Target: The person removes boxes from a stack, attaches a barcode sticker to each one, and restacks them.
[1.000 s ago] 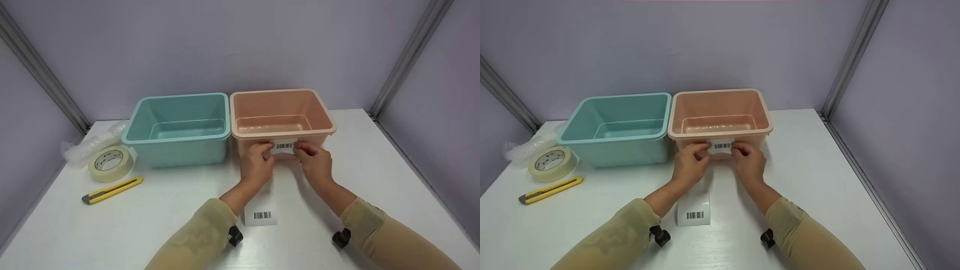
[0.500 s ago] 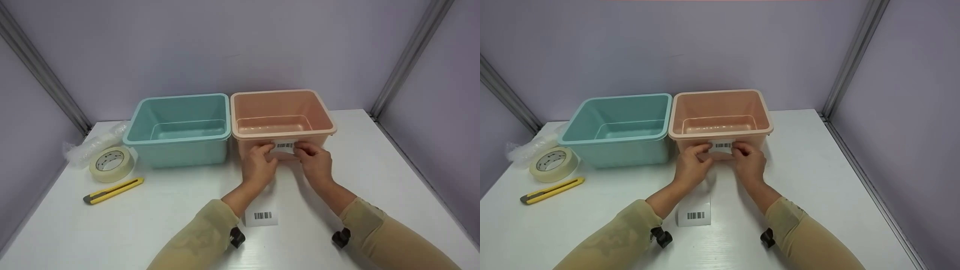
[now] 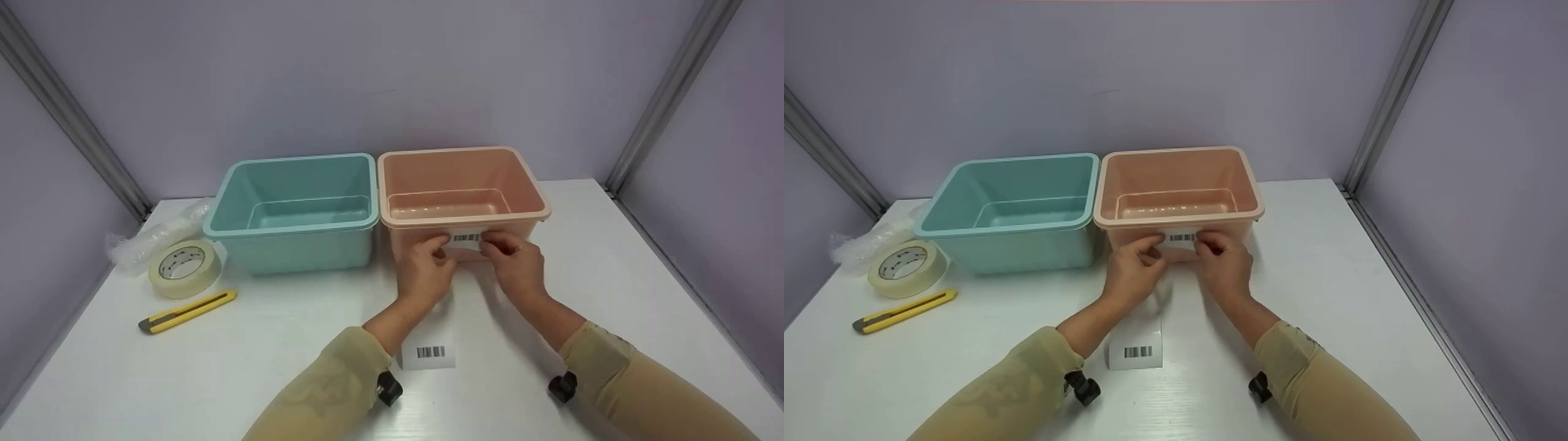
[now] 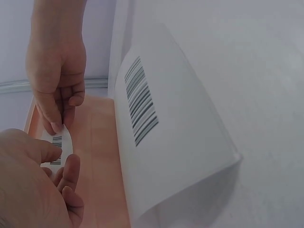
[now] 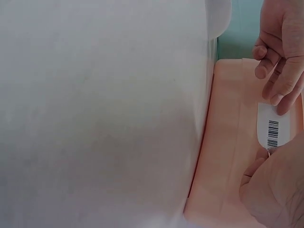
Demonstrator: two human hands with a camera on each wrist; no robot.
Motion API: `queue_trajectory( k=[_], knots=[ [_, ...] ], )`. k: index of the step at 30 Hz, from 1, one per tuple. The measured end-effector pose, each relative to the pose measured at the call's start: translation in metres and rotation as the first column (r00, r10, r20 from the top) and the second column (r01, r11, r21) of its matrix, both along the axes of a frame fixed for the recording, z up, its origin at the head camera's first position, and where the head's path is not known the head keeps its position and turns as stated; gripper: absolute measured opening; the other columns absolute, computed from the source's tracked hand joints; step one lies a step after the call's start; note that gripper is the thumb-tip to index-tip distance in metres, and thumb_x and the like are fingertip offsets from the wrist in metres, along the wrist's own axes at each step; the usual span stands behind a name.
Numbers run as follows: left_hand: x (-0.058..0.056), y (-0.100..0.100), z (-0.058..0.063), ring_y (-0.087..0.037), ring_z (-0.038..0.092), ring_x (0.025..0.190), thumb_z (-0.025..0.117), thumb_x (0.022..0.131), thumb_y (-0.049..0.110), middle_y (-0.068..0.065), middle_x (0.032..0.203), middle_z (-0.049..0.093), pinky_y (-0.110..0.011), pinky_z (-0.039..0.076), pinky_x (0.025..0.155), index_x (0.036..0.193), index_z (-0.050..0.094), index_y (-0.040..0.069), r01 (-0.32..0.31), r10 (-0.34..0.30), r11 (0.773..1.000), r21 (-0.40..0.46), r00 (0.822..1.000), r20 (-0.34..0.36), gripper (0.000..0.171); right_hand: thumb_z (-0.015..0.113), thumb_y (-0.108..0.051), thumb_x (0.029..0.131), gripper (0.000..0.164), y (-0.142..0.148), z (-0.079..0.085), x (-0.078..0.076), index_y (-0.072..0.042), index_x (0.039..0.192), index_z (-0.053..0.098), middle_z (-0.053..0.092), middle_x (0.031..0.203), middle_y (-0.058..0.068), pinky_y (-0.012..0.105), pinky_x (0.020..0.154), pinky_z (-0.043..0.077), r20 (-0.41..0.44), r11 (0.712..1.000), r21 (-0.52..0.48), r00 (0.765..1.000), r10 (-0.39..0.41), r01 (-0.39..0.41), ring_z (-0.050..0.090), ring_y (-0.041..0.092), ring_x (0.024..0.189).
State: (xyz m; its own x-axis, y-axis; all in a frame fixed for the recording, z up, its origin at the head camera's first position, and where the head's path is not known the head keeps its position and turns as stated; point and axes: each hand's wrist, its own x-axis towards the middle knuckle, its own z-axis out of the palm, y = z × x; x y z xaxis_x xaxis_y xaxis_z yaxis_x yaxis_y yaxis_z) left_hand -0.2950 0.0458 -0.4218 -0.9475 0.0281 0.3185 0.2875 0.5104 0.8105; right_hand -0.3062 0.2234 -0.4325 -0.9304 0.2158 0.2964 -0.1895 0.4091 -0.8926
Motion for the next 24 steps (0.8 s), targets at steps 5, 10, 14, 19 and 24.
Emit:
queue_trajectory(
  k=[5, 10, 14, 19, 24],
  knots=[
    [-0.0003, -0.0001, -0.0003, -0.014, 0.069, 0.093, 0.076, 0.09, 0.002, -0.007, 0.105, 0.077, -0.029, 0.057, 0.08, 0.13, 0.076, 0.009, 0.002, -0.002, 1.0, 0.014, 1.0, 0.02, 0.04, 0.076, -0.012, 0.099, 0.016, 0.0018, -0.0002, 0.0011, -0.006, 0.112, 0.082, 0.079, 0.112, 0.006, 0.015, 0.072, 0.053, -0.022, 0.998, 0.068, 1.0, 0.01, -0.009, 0.067, 0.013, 0.091],
    [0.0001, -0.0004, -0.0014, -0.012, 0.068, 0.089, 0.075, 0.09, 0.002, -0.008, 0.101, 0.076, -0.027, 0.056, 0.077, 0.129, 0.076, 0.009, 0.005, -0.005, 1.0, 0.023, 1.0, 0.006, 0.04, 0.074, -0.01, 0.099, 0.019, 0.0039, -0.0002, 0.0029, -0.007, 0.116, 0.082, 0.078, 0.116, 0.005, 0.014, 0.071, 0.05, -0.037, 0.99, 0.139, 0.999, 0.014, -0.009, 0.067, 0.017, 0.092],
    [-0.0007, 0.0002, -0.0032, -0.012, 0.067, 0.089, 0.075, 0.09, 0.001, -0.009, 0.101, 0.077, -0.026, 0.056, 0.077, 0.128, 0.077, 0.008, 0.006, -0.006, 0.999, 0.035, 1.0, -0.003, 0.039, 0.073, -0.011, 0.1, 0.019, 0.0052, 0.0018, 0.0045, -0.009, 0.117, 0.082, 0.078, 0.115, 0.005, 0.015, 0.07, 0.049, -0.046, 0.981, 0.196, 0.999, 0.02, -0.011, 0.066, 0.018, 0.091],
    [-0.0017, 0.0005, -0.0039, -0.012, 0.066, 0.089, 0.075, 0.091, 0.002, -0.007, 0.1, 0.076, -0.029, 0.056, 0.078, 0.13, 0.076, 0.008, 0.002, -0.002, 0.999, 0.032, 1.0, 0.012, 0.04, 0.073, -0.01, 0.099, 0.021, 0.0061, 0.0037, 0.0054, -0.008, 0.118, 0.081, 0.078, 0.114, 0.007, 0.014, 0.071, 0.049, -0.059, 0.972, 0.233, 0.998, 0.023, -0.009, 0.068, 0.019, 0.092],
    [-0.0018, 0.0003, -0.0042, -0.012, 0.066, 0.089, 0.076, 0.091, 0.004, -0.006, 0.1, 0.076, -0.029, 0.056, 0.078, 0.13, 0.076, 0.01, 0.0, 0.0, 1.0, 0.021, 1.0, 0.018, 0.04, 0.073, -0.009, 0.099, 0.023, 0.0063, 0.0032, 0.0054, -0.008, 0.12, 0.08, 0.078, 0.115, 0.008, 0.013, 0.072, 0.049, -0.065, 0.972, 0.236, 0.997, 0.031, -0.015, 0.071, 0.021, 0.097]
  ],
)
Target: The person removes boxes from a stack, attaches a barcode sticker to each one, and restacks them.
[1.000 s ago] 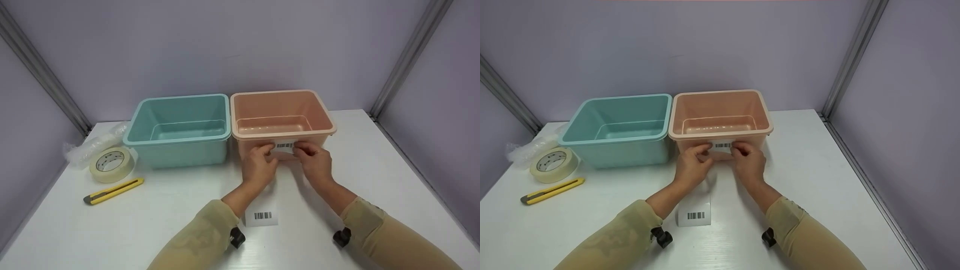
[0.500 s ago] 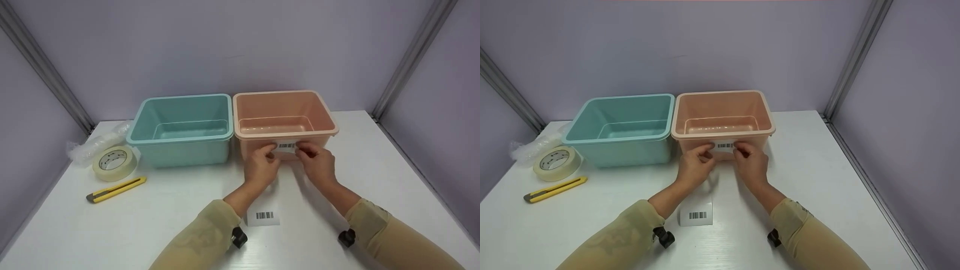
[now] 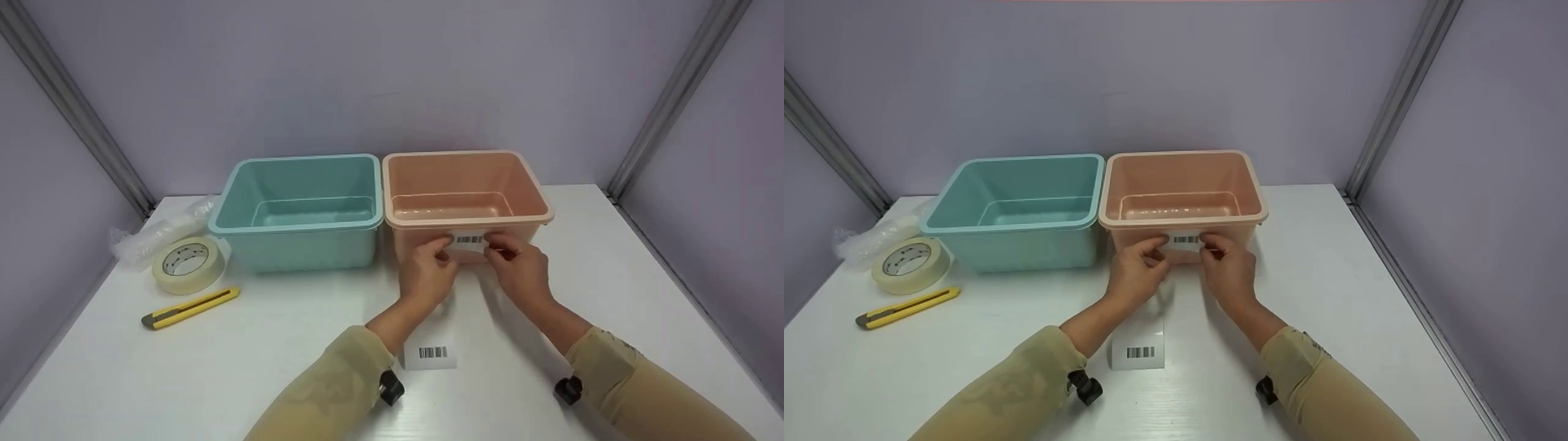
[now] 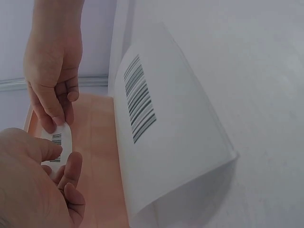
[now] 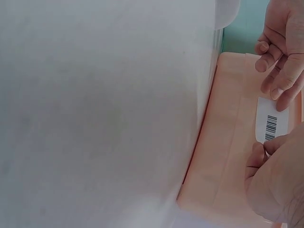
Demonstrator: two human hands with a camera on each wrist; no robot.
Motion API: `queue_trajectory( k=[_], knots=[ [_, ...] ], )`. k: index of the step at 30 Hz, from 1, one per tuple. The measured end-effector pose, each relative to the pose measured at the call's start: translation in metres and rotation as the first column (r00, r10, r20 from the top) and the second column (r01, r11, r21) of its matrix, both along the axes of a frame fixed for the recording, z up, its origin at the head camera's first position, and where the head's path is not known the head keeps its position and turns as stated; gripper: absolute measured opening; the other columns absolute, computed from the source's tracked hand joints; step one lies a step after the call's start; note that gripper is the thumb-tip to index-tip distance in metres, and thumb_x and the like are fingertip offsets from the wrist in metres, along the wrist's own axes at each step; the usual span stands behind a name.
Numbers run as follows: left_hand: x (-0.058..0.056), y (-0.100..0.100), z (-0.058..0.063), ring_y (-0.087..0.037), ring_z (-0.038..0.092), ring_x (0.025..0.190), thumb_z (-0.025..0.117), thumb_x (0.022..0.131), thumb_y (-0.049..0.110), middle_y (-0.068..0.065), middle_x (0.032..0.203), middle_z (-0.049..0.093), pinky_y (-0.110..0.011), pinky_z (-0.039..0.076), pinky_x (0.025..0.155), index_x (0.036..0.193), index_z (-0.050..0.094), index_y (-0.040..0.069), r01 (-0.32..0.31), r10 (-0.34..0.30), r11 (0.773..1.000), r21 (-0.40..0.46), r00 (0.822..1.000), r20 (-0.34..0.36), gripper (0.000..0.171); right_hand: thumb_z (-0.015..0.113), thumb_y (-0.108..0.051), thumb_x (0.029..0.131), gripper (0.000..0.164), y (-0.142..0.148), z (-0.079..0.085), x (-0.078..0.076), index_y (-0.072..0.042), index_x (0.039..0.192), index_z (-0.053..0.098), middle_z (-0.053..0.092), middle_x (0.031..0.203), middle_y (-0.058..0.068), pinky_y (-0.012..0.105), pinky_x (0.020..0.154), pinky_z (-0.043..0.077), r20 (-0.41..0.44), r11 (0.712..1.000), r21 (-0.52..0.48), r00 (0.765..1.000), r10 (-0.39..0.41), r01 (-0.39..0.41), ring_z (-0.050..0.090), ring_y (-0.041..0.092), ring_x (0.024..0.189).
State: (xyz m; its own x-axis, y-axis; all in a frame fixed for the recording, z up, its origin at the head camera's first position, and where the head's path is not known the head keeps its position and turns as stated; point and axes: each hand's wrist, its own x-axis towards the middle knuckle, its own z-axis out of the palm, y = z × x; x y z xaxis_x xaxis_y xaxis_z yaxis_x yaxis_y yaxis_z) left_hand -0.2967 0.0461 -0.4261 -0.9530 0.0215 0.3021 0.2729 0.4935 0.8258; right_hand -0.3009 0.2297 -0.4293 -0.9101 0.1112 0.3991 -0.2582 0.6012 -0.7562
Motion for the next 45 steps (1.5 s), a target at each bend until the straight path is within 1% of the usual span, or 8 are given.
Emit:
queue_trajectory(
  k=[5, 10, 18, 25, 26, 33, 38, 45],
  knots=[
    [-0.001, 0.0, -0.001, -0.013, 0.067, 0.089, 0.078, 0.09, 0.004, -0.006, 0.098, 0.076, -0.029, 0.055, 0.077, 0.128, 0.077, 0.01, 0.0, 0.0, 1.0, -0.008, 1.0, -0.019, 0.039, 0.073, -0.007, 0.098, 0.023, -0.001, -0.001, 0.001, -0.007, 0.12, 0.081, 0.079, 0.113, 0.01, 0.012, 0.073, 0.05, -0.007, 1.0, 0.008, 1.0, -0.004, 0.004, 0.073, 0.024, 0.098],
    [0.0, 0.0, 0.001, -0.013, 0.065, 0.089, 0.078, 0.09, 0.005, -0.004, 0.098, 0.075, -0.028, 0.054, 0.077, 0.13, 0.077, 0.01, -0.001, 0.001, 1.0, -0.017, 1.0, 0.001, 0.04, 0.073, -0.005, 0.097, 0.022, -0.003, 0.001, 0.001, -0.007, 0.117, 0.082, 0.079, 0.111, 0.01, 0.012, 0.072, 0.05, -0.012, 1.0, 0.011, 1.0, -0.013, 0.013, 0.074, 0.026, 0.097],
    [0.001, 0.001, 0.0, -0.011, 0.064, 0.086, 0.078, 0.09, 0.006, -0.005, 0.099, 0.075, -0.028, 0.054, 0.075, 0.129, 0.076, 0.011, -0.004, 0.004, 0.999, -0.039, 1.0, -0.002, 0.04, 0.072, -0.007, 0.097, 0.024, -0.003, 0.003, 0.001, -0.007, 0.119, 0.081, 0.079, 0.109, 0.012, 0.014, 0.071, 0.052, 0.04, 0.998, 0.054, 0.999, -0.013, 0.011, 0.075, 0.026, 0.095],
    [0.0, 0.001, -0.001, -0.012, 0.064, 0.082, 0.082, 0.09, 0.009, -0.003, 0.092, 0.074, -0.03, 0.053, 0.072, 0.13, 0.076, 0.011, -0.027, 0.026, 0.999, -0.046, 0.999, -0.027, 0.041, 0.068, 0.0, 0.096, 0.036, -0.001, 0.001, 0.002, -0.003, 0.132, 0.074, 0.07, 0.136, 0.013, 0.017, 0.069, 0.056, 0.071, 0.999, 0.005, 0.997, 0.04, -0.041, 0.076, 0.026, 0.089],
    [0.0, 0.001, -0.002, -0.012, 0.065, 0.081, 0.082, 0.089, 0.009, -0.003, 0.091, 0.074, -0.03, 0.053, 0.072, 0.129, 0.077, 0.011, -0.028, 0.026, 0.999, -0.044, 0.999, -0.033, 0.041, 0.068, 0.0, 0.096, 0.036, -0.001, 0.001, 0.002, -0.002, 0.133, 0.073, 0.07, 0.137, 0.015, 0.017, 0.07, 0.057, 0.069, 0.999, 0.003, 0.997, 0.046, -0.046, 0.076, 0.026, 0.089],
    [0.001, 0.0, -0.001, -0.013, 0.066, 0.081, 0.082, 0.088, 0.007, -0.002, 0.088, 0.074, -0.027, 0.053, 0.071, 0.127, 0.077, 0.009, -0.023, 0.022, 0.999, -0.027, 0.998, -0.064, 0.04, 0.068, -0.002, 0.098, 0.037, -0.003, 0.004, 0.002, -0.003, 0.134, 0.073, 0.072, 0.132, 0.016, 0.018, 0.07, 0.058, 0.071, 0.998, -0.024, 0.996, 0.056, -0.054, 0.077, 0.025, 0.088],
    [0.001, 0.0, -0.001, -0.009, 0.064, 0.08, 0.082, 0.089, 0.009, 0.001, 0.089, 0.074, -0.027, 0.053, 0.072, 0.129, 0.077, 0.011, -0.021, 0.02, 0.999, -0.031, 0.999, -0.039, 0.041, 0.068, -0.004, 0.099, 0.039, -0.005, 0.007, 0.003, -0.005, 0.138, 0.071, 0.074, 0.124, 0.02, 0.021, 0.07, 0.06, 0.08, 0.998, -0.036, 0.995, 0.064, -0.061, 0.078, 0.027, 0.089],
    [0.001, -0.001, 0.0, -0.008, 0.062, 0.081, 0.081, 0.09, 0.009, -0.001, 0.092, 0.074, -0.028, 0.053, 0.073, 0.132, 0.075, 0.011, -0.008, 0.008, 1.0, -0.024, 1.0, -0.017, 0.042, 0.067, -0.004, 0.1, 0.04, -0.004, 0.009, 0.006, -0.003, 0.141, 0.068, 0.071, 0.131, 0.022, 0.021, 0.071, 0.061, 0.082, 0.997, -0.043, 0.994, 0.068, -0.064, 0.078, 0.032, 0.098]
  ],
)
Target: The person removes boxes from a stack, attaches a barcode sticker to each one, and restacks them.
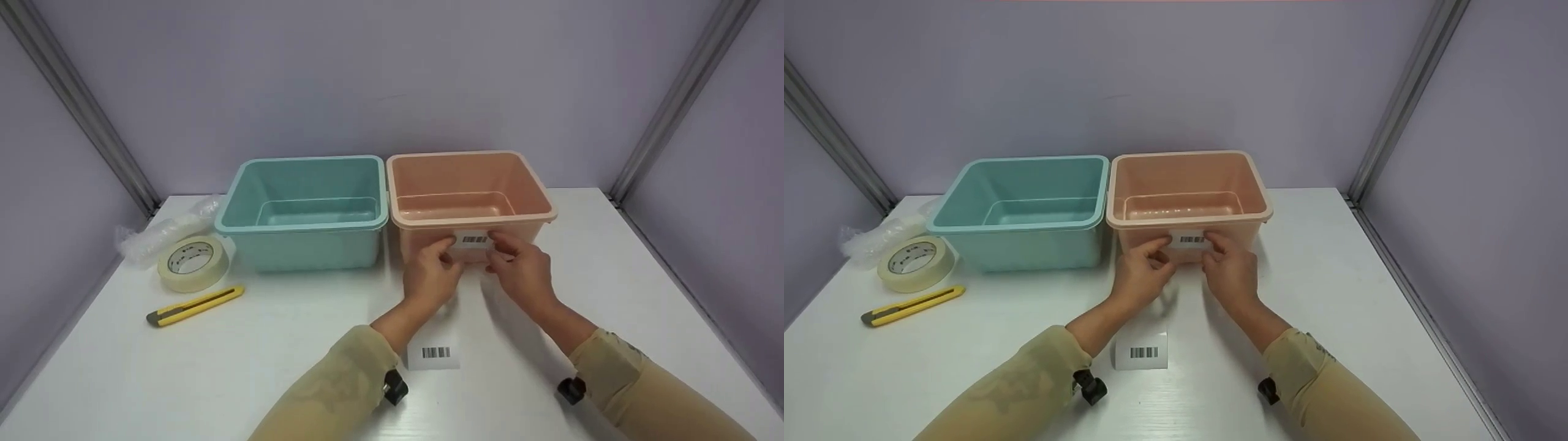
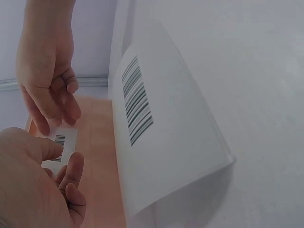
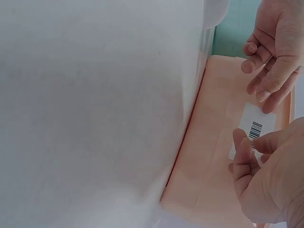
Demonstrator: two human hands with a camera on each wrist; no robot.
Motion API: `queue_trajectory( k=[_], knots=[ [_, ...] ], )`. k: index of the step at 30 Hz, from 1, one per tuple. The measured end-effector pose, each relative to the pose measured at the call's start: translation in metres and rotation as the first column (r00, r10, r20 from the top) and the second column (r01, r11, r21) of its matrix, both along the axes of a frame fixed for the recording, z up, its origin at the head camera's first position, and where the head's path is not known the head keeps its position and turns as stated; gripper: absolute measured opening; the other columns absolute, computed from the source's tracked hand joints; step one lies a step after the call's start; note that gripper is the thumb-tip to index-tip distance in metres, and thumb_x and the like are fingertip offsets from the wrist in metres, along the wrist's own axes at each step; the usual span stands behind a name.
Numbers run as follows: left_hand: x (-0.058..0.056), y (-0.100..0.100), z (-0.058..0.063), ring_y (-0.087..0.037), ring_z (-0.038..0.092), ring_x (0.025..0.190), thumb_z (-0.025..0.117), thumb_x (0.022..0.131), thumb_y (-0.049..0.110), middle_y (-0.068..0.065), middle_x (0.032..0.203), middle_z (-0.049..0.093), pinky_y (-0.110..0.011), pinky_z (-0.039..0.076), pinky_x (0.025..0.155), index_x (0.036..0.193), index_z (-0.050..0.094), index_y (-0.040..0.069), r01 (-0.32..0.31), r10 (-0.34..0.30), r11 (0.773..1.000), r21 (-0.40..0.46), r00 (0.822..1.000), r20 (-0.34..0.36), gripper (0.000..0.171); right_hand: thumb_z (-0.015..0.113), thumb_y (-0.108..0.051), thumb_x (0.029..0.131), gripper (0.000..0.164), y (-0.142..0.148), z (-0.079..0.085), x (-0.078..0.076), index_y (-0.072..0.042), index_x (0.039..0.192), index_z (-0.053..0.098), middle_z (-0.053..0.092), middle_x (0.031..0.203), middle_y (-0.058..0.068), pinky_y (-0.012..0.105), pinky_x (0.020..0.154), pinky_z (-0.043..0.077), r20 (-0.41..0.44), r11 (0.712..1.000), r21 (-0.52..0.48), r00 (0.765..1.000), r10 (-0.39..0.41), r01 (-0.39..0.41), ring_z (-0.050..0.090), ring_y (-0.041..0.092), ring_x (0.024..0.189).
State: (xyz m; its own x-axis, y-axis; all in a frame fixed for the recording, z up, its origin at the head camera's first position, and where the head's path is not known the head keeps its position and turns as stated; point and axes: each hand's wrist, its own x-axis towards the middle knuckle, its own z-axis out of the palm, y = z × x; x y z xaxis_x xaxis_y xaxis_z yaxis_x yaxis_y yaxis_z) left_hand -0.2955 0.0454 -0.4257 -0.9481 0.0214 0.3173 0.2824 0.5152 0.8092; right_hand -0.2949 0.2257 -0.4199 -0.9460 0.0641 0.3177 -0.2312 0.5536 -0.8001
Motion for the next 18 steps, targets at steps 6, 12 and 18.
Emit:
queue_trajectory(
  k=[6, 12, 18],
  knots=[
    [0.001, -0.001, 0.002, -0.012, 0.069, 0.086, 0.077, 0.092, 0.004, -0.005, 0.098, 0.075, -0.026, 0.056, 0.079, 0.13, 0.075, 0.005, 0.089, -0.091, 0.991, 0.096, 0.996, 0.009, 0.038, 0.06, -0.002, 0.101, 0.028, 0.008, 0.0, -0.001, -0.002, 0.125, 0.075, 0.075, 0.119, 0.015, 0.018, 0.07, 0.056, -0.01, 0.997, -0.073, 1.0, 0.008, -0.009, 0.077, 0.027, 0.089],
    [-0.005, 0.002, 0.009, -0.022, 0.072, 0.114, 0.068, 0.095, -0.002, -0.008, 0.128, 0.074, -0.028, 0.057, 0.093, 0.136, 0.071, 0.003, 0.223, -0.248, 0.943, 0.248, 0.966, 0.074, 0.042, 0.044, 0.001, 0.107, 0.034, 0.015, -0.004, -0.012, 0.007, 0.131, 0.067, 0.067, 0.134, 0.015, 0.028, 0.078, 0.051, 0.102, 0.905, -0.384, 0.965, 0.24, -0.184, 0.075, 0.014, 0.099],
    [-0.012, 0.004, 0.007, -0.02, 0.07, 0.119, 0.066, 0.095, -0.003, -0.007, 0.134, 0.072, -0.026, 0.056, 0.095, 0.136, 0.07, 0.001, 0.248, -0.291, 0.919, 0.308, 0.951, 0.105, 0.041, 0.04, 0.002, 0.108, 0.037, 0.014, -0.01, -0.023, 0.008, 0.134, 0.066, 0.073, 0.126, 0.015, 0.034, 0.084, 0.053, 0.12, 0.867, -0.451, 0.948, 0.294, -0.212, 0.073, 0.017, 0.107]
  ],
)
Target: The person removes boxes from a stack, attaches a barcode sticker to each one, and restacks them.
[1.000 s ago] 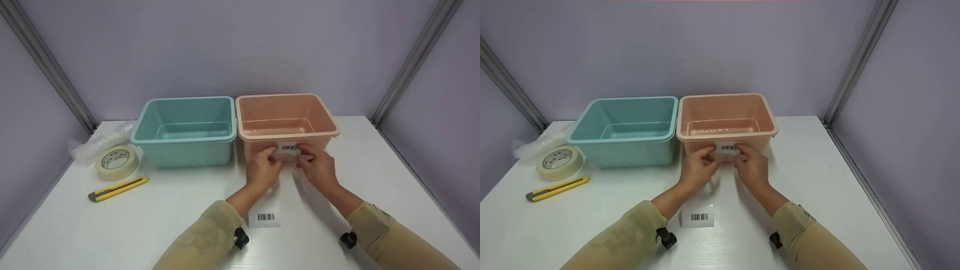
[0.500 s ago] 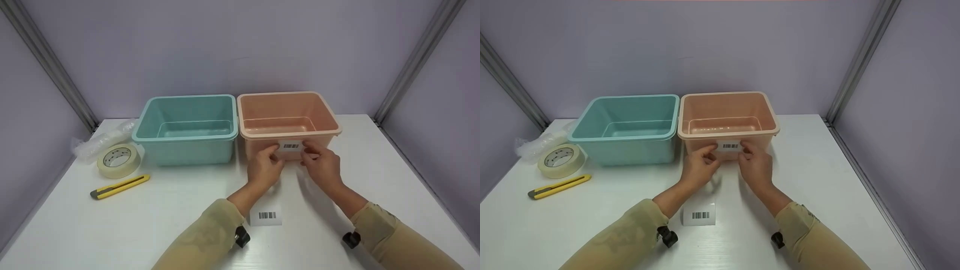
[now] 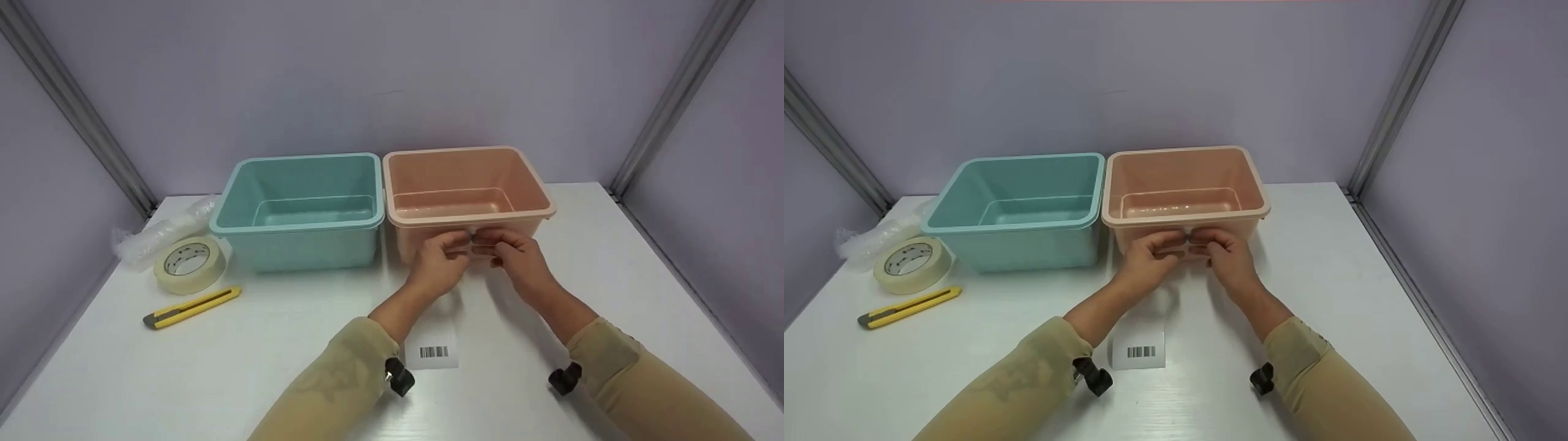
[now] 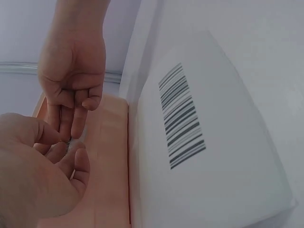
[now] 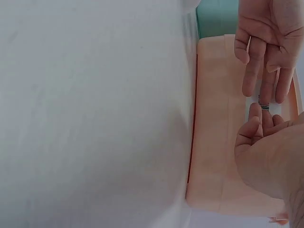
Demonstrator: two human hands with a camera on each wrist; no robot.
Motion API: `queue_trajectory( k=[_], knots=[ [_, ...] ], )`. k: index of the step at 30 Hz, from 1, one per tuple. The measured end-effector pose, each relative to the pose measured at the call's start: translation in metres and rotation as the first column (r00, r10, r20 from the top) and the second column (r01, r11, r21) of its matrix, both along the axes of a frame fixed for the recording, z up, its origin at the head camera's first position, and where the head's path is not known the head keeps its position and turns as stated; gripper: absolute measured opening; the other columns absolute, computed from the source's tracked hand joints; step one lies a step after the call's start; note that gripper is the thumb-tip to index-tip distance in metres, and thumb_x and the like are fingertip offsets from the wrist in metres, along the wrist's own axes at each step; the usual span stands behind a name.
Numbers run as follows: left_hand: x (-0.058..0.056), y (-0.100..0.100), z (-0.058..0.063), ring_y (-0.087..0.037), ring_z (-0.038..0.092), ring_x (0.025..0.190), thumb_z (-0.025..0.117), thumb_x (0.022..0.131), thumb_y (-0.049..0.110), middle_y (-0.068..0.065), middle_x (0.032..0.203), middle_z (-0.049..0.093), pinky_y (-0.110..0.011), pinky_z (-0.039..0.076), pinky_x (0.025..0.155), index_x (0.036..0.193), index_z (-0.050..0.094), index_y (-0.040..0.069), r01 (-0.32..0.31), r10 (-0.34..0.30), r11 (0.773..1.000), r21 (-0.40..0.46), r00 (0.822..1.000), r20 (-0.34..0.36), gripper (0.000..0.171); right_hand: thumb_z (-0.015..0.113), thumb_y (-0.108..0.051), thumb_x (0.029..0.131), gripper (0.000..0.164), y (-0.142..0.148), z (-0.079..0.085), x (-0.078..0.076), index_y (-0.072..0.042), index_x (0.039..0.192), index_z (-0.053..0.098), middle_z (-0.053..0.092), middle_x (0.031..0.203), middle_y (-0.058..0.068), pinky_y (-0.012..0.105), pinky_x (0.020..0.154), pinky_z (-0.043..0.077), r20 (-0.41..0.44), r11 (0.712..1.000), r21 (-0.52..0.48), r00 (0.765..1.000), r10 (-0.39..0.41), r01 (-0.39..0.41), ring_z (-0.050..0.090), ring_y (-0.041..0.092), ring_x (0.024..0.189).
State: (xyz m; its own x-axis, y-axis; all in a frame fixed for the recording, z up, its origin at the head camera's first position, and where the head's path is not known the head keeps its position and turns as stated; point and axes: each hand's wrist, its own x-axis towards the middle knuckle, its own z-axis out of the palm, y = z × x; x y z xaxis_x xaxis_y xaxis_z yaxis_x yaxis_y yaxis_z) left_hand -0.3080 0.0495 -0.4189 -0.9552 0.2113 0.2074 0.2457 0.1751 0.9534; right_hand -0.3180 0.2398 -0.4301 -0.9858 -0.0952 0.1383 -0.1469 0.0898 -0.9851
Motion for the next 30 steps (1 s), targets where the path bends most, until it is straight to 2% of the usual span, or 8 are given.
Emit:
queue_trajectory(
  k=[5, 10, 13, 16, 23, 30],
  knots=[
    [-0.001, 0.0, -0.001, -0.016, 0.068, 0.122, 0.064, 0.094, -0.005, -0.006, 0.131, 0.073, -0.025, 0.054, 0.099, 0.135, 0.07, 0.001, -0.01, 0.01, 1.0, 0.017, 1.0, -0.007, 0.041, 0.042, 0.0, 0.108, 0.036, -0.002, -0.001, 0.0, 0.008, 0.131, 0.068, 0.075, 0.121, 0.013, 0.035, 0.086, 0.052, 0.001, 1.0, -0.003, 1.0, -0.024, 0.024, 0.072, 0.02, 0.11],
    [-0.001, -0.004, -0.001, -0.015, 0.068, 0.122, 0.064, 0.094, -0.007, -0.006, 0.13, 0.074, -0.026, 0.054, 0.099, 0.134, 0.07, 0.0, -0.039, 0.039, 0.998, 0.055, 0.999, 0.0, 0.041, 0.043, -0.001, 0.108, 0.035, 0.006, -0.001, 0.002, 0.009, 0.13, 0.067, 0.077, 0.117, 0.007, 0.032, 0.084, 0.051, 0.018, 0.998, -0.028, 0.999, -0.05, 0.05, 0.074, 0.015, 0.106],
    [-0.001, -0.009, -0.002, -0.015, 0.068, 0.122, 0.065, 0.094, -0.006, -0.004, 0.13, 0.074, -0.026, 0.054, 0.099, 0.134, 0.07, 0.003, -0.063, 0.062, 0.996, 0.057, 0.998, 0.016, 0.041, 0.043, -0.001, 0.107, 0.035, 0.013, 0.0, 0.003, 0.009, 0.132, 0.066, 0.077, 0.116, 0.003, 0.031, 0.083, 0.051, 0.031, 0.996, -0.047, 0.997, -0.074, 0.076, 0.074, 0.013, 0.104],
    [-0.001, -0.013, -0.004, -0.015, 0.068, 0.121, 0.065, 0.096, -0.004, -0.004, 0.128, 0.074, -0.026, 0.054, 0.1, 0.134, 0.07, 0.004, -0.057, 0.056, 0.997, 0.045, 0.998, 0.021, 0.039, 0.043, 0.0, 0.107, 0.036, 0.015, -0.002, 0.004, 0.008, 0.131, 0.067, 0.078, 0.115, 0.001, 0.031, 0.083, 0.051, 0.044, 0.994, -0.047, 0.994, -0.098, 0.1, 0.074, 0.012, 0.102],
    [-0.004, -0.012, -0.01, -0.024, 0.069, 0.122, 0.061, 0.095, -0.005, -0.011, 0.127, 0.074, -0.029, 0.055, 0.1, 0.132, 0.07, -0.002, 0.022, -0.022, 1.0, -0.002, 1.0, -0.017, 0.039, 0.043, -0.001, 0.107, 0.035, 0.004, -0.008, 0.0, 0.006, 0.128, 0.071, 0.076, 0.12, 0.011, 0.032, 0.082, 0.05, 0.028, 0.996, 0.085, 0.999, -0.019, 0.017, 0.073, 0.016, 0.106],
    [-0.007, -0.014, -0.012, -0.022, 0.07, 0.12, 0.062, 0.094, -0.005, -0.012, 0.126, 0.074, -0.029, 0.055, 0.1, 0.131, 0.071, -0.003, 0.006, -0.007, 0.999, -0.035, 0.999, -0.04, 0.038, 0.043, -0.004, 0.108, 0.037, 0.006, -0.008, -0.001, 0.003, 0.132, 0.069, 0.073, 0.127, 0.015, 0.033, 0.084, 0.048, 0.046, 0.99, 0.144, 0.999, -0.015, 0.008, 0.072, 0.018, 0.111]
  ],
)
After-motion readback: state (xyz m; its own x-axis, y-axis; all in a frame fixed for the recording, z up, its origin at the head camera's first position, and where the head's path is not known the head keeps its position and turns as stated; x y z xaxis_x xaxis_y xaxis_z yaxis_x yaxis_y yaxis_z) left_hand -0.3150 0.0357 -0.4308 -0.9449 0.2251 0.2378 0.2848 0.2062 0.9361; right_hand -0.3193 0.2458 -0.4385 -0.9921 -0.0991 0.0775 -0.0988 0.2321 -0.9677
